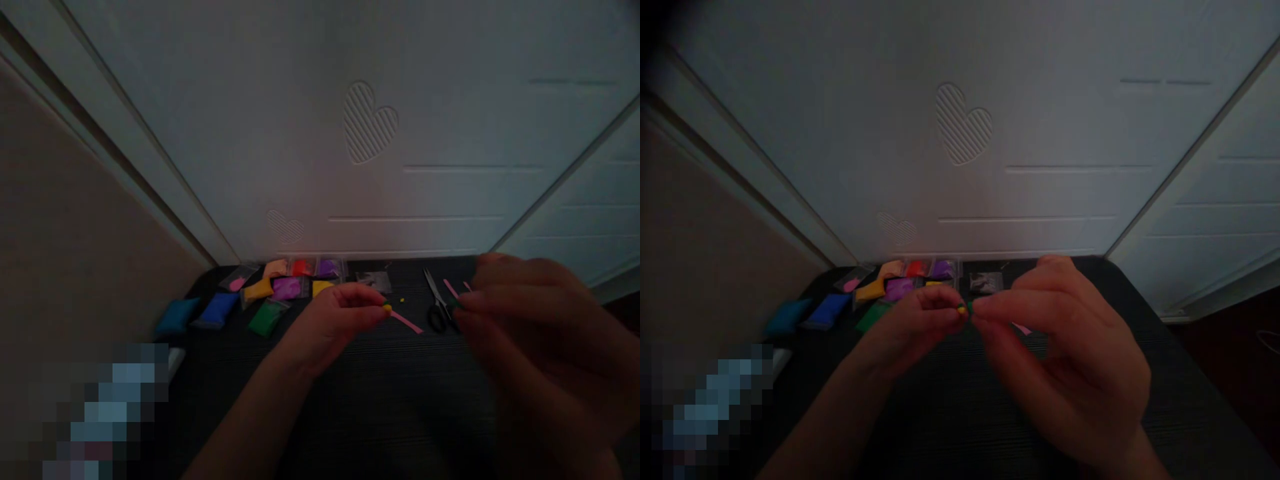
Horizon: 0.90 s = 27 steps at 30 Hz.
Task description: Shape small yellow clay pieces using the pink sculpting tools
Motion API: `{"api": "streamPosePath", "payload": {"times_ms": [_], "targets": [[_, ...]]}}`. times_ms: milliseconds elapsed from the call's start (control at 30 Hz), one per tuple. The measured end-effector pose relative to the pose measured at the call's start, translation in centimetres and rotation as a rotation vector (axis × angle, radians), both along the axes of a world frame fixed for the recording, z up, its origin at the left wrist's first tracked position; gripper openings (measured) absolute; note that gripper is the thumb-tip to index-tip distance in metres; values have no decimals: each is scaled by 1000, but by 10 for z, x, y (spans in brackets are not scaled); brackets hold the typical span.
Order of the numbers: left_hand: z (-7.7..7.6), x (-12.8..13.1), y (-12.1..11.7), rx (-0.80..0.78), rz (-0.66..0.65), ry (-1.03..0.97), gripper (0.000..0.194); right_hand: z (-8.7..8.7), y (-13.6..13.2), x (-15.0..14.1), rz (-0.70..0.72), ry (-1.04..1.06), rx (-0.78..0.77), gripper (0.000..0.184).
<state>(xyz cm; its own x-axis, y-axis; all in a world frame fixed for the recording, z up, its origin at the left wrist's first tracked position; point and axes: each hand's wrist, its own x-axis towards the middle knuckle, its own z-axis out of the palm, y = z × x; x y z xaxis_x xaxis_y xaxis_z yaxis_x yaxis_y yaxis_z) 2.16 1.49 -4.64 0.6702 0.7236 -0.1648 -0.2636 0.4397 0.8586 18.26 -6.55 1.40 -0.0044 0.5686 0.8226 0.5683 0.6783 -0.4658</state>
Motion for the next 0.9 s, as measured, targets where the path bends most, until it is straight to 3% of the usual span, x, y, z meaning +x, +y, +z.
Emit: {"api": "streamPosePath", "payload": {"times_ms": [133,300,900], "targets": [[22,-10,-14,-90,4,-178,13,0,-1,-5,83,-135,-44,33],[34,-15,-24,-186,16,-302,14,-2,1,-14,102,-221,-34,33],[41,-10,-35,-299,-2,-404,16,-17,3,-29,85,-127,4,33]]}}
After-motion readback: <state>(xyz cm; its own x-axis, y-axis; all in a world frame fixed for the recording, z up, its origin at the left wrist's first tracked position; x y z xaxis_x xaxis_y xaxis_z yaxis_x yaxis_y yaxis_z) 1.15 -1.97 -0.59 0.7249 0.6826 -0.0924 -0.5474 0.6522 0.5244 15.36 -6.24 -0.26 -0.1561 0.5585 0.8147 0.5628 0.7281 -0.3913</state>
